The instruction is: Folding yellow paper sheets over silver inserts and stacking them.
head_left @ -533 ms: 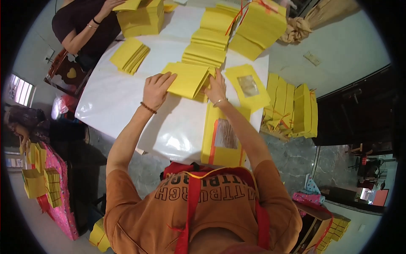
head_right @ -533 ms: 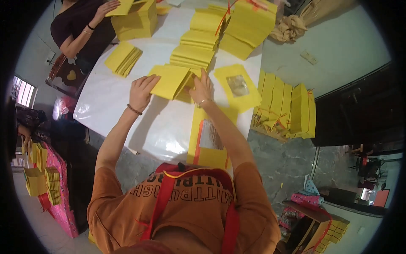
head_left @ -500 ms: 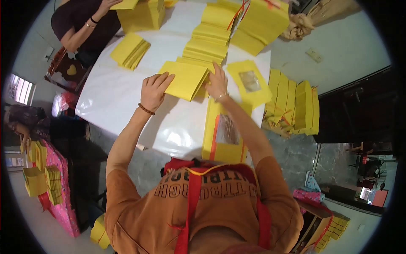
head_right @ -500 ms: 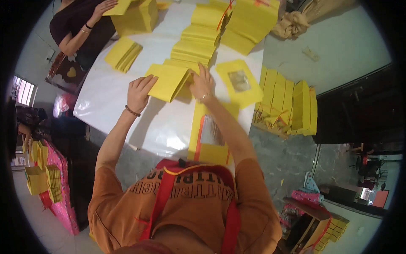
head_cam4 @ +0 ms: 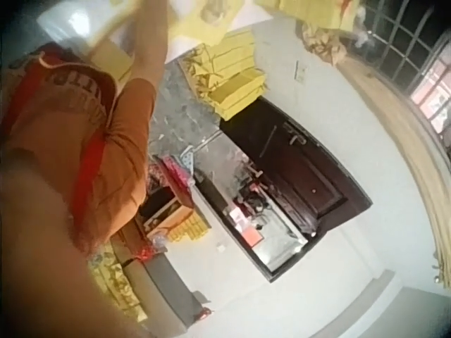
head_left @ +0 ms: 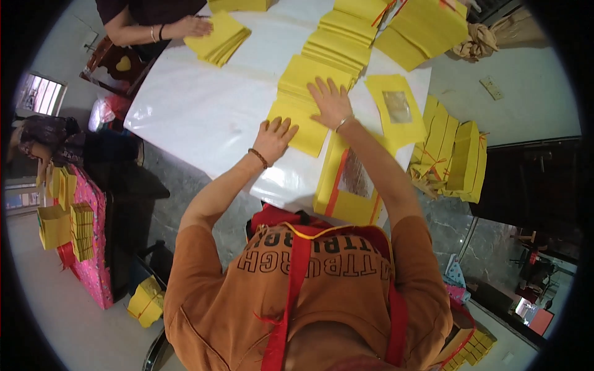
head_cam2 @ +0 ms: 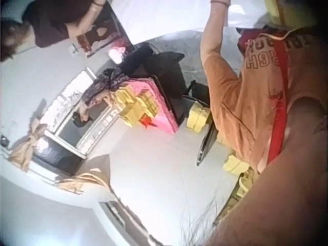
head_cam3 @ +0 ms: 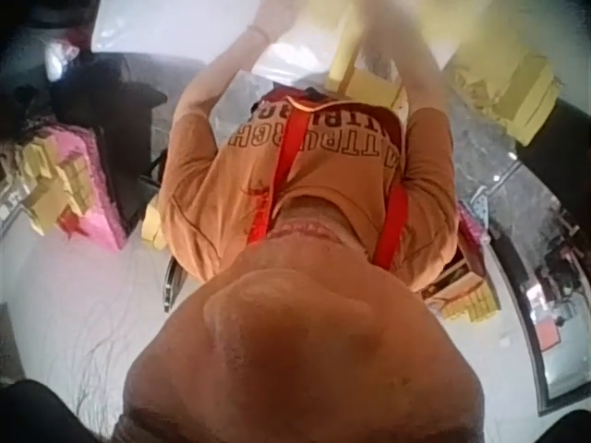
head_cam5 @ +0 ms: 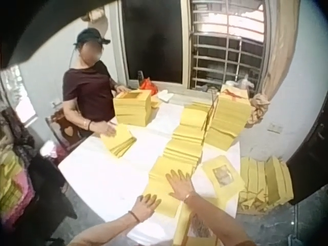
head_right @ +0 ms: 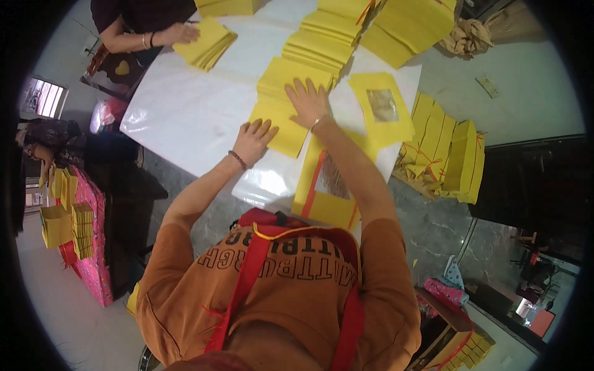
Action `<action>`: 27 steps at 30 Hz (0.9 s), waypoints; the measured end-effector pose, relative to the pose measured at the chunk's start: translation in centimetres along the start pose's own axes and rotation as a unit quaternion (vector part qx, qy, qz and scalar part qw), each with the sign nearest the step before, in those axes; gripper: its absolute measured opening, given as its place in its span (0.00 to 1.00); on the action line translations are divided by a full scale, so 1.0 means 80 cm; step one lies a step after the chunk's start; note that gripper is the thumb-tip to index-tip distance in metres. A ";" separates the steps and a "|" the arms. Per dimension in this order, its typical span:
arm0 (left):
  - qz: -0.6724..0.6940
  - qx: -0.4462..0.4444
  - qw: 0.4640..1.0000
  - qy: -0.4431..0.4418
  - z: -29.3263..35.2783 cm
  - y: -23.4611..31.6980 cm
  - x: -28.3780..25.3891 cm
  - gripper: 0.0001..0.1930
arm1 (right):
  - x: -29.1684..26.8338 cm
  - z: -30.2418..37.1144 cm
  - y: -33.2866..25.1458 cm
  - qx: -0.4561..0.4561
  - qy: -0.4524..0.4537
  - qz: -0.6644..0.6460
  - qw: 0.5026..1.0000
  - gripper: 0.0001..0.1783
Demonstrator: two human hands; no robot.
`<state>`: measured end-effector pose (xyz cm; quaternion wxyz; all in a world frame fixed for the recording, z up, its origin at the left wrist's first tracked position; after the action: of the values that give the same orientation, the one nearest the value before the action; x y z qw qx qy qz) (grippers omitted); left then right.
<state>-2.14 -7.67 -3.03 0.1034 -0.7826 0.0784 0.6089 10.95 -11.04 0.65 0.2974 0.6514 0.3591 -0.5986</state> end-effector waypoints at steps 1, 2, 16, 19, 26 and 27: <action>-0.011 0.004 1.000 0.008 -0.003 -0.001 0.000 0.30 | 0.011 0.001 0.002 0.007 -0.017 0.028 0.999 0.50; 0.005 -0.009 0.999 -0.037 -0.008 -0.002 0.012 0.31 | 0.020 0.002 0.006 0.011 -0.033 0.027 0.999 0.51; -0.018 0.040 0.981 -0.191 -0.051 -0.024 0.036 0.36 | 0.027 -0.021 0.023 0.083 -0.098 -0.014 0.992 0.44; 0.001 0.049 0.984 -0.172 -0.039 -0.028 0.043 0.35 | 0.035 -0.020 0.017 0.080 -0.122 -0.023 0.989 0.44; -0.009 0.035 0.990 -0.138 -0.013 -0.022 0.017 0.35 | 0.037 -0.032 0.024 0.065 -0.071 -0.012 0.995 0.47; -0.018 0.028 0.992 -0.125 -0.018 -0.022 0.017 0.35 | 0.029 -0.036 0.028 0.065 -0.077 -0.017 0.995 0.48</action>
<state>0.00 -6.34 -3.91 0.1455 -0.6984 0.0678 0.6975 14.46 -9.69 -1.43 0.2711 0.6150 0.3059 -0.6743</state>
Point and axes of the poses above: each hand's wrist, its own z-axis away from the middle knuckle, its own x-axis out of the palm, y = z × x, the point moved 9 cm from there along -z, towards the middle knuckle, and after that the axes turned 11 degrees about x, right-handed, at the moved point
